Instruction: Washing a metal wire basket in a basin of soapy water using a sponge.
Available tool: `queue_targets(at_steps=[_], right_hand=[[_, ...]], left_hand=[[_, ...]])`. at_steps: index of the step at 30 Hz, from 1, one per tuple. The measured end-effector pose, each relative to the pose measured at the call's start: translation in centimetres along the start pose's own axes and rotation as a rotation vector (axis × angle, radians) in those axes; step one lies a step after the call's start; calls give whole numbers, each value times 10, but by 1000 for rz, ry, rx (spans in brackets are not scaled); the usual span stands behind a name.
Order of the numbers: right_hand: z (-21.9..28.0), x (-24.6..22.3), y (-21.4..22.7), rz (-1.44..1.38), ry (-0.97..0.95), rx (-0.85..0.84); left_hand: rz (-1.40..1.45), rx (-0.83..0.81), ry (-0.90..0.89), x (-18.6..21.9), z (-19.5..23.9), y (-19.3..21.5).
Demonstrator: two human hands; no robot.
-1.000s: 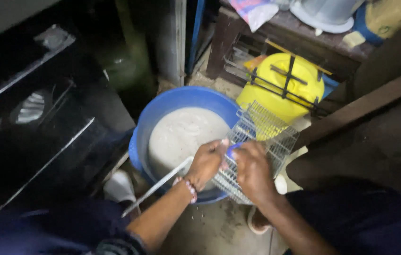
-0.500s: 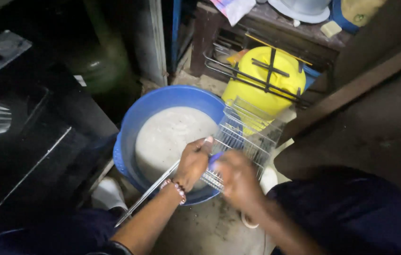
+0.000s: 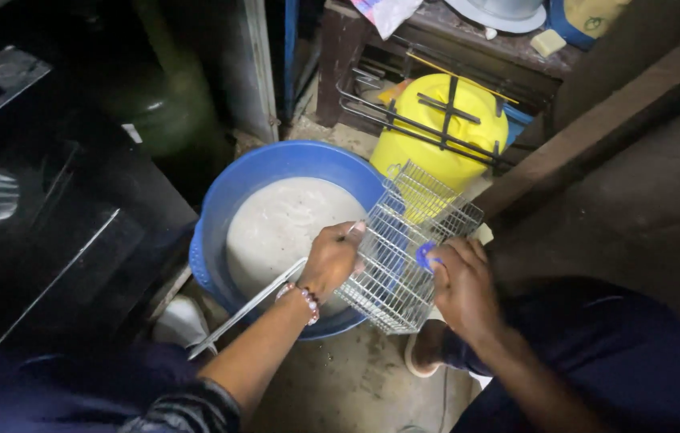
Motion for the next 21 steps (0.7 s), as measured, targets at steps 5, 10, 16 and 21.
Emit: queue_targets(at_steps=[5,10,16,21], right_hand=[[17,-89,31,-266,231,12],[27,16,-5,-435,-205,177],[22,172,-23,-830,-712,534],[-4,173,9,-644,-1069,364]], left_hand=[[-153,37,-5,19,6,5],[-423,29,-113,35,6,-2],[-477,56,-127,63,35,0],[-427,7,-228,101,69,7]])
Point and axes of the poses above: each hand's wrist, its own z-axis away from the middle knuckle, its own y-axis out of the back of the hand, x = y × z, the point moved 5 cm from there along -z, towards the middle knuckle, and after that the axes turned 7 degrees about z, right-handed, at the moved point
